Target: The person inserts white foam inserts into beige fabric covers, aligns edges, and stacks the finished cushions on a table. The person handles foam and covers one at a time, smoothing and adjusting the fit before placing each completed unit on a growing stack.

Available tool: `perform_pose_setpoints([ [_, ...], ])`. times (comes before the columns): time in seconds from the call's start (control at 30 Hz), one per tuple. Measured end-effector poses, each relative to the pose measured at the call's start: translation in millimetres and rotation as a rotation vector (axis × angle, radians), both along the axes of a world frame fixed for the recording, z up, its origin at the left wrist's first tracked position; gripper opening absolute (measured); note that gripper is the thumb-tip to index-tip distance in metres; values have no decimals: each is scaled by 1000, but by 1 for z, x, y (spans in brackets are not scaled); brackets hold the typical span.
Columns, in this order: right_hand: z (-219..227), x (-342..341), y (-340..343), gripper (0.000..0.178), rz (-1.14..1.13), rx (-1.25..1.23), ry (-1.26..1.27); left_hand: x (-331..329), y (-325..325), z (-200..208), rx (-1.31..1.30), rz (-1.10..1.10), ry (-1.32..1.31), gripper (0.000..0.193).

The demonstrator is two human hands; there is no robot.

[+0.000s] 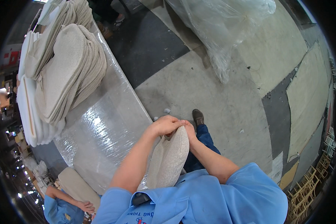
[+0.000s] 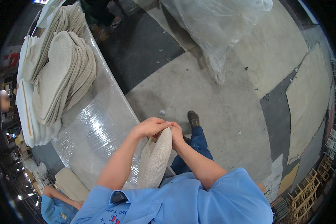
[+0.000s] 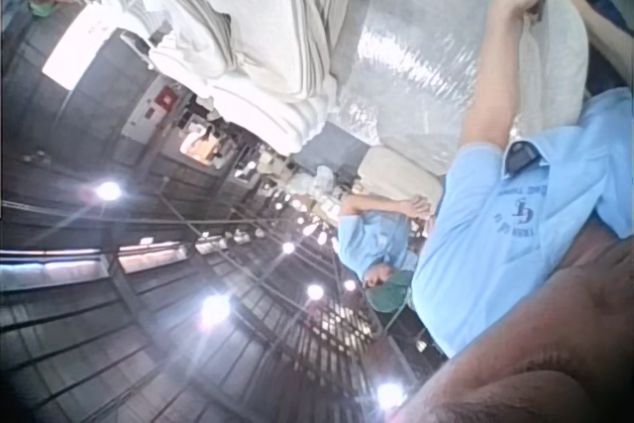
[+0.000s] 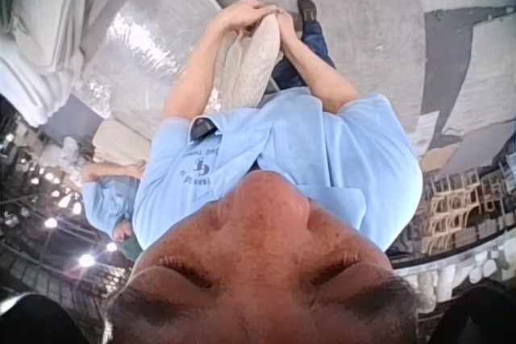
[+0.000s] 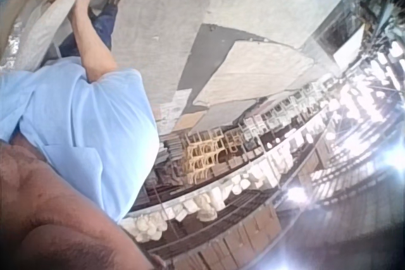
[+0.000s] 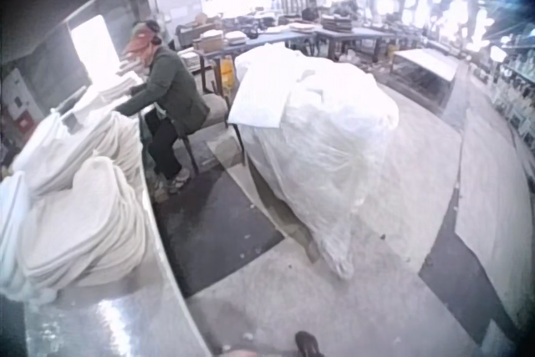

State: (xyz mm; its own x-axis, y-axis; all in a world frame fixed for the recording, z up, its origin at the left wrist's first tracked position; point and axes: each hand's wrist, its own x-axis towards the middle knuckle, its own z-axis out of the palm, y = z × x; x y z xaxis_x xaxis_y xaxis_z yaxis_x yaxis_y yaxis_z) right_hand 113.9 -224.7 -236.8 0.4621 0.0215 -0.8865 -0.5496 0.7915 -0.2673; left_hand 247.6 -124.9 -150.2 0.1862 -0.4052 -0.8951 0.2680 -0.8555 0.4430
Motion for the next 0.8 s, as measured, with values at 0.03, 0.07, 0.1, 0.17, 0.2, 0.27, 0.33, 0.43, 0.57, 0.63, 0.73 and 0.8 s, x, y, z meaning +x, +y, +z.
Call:
perform_pose_setpoints([
  [0.03,0,1,0,20,8,3,1,2,0,-1,-9,7,44,46],
  [0.07,-1,1,0,19,3,-14,5,1,0,-5,-18,12,91,45],
  [0.1,-1,1,1,19,0,-30,8,1,2,-8,-40,17,80,44],
  [0.17,-3,1,1,18,2,-50,22,-4,6,-16,-85,30,61,43],
  [0.2,-4,1,2,17,8,-53,32,-9,9,-21,-86,44,-26,43],
  [0.27,-6,1,3,14,23,-82,43,-24,12,-30,-86,73,-204,43],
  [0.33,-11,0,4,13,42,-133,44,-37,14,-41,-80,111,-318,42],
  [0.43,-14,0,2,11,121,-146,68,-53,19,-55,-70,170,-443,42],
  [0.57,-33,-6,1,11,145,-128,31,-64,15,-61,0,264,-459,42],
  [0.63,-38,-6,1,11,152,-117,31,-69,14,-67,8,268,-495,42],
  [0.73,-54,-11,3,12,165,-62,-2,-69,11,-69,28,262,-511,41],
  [0.8,-74,-18,3,12,133,44,-55,-66,6,-64,39,241,-513,40],
])
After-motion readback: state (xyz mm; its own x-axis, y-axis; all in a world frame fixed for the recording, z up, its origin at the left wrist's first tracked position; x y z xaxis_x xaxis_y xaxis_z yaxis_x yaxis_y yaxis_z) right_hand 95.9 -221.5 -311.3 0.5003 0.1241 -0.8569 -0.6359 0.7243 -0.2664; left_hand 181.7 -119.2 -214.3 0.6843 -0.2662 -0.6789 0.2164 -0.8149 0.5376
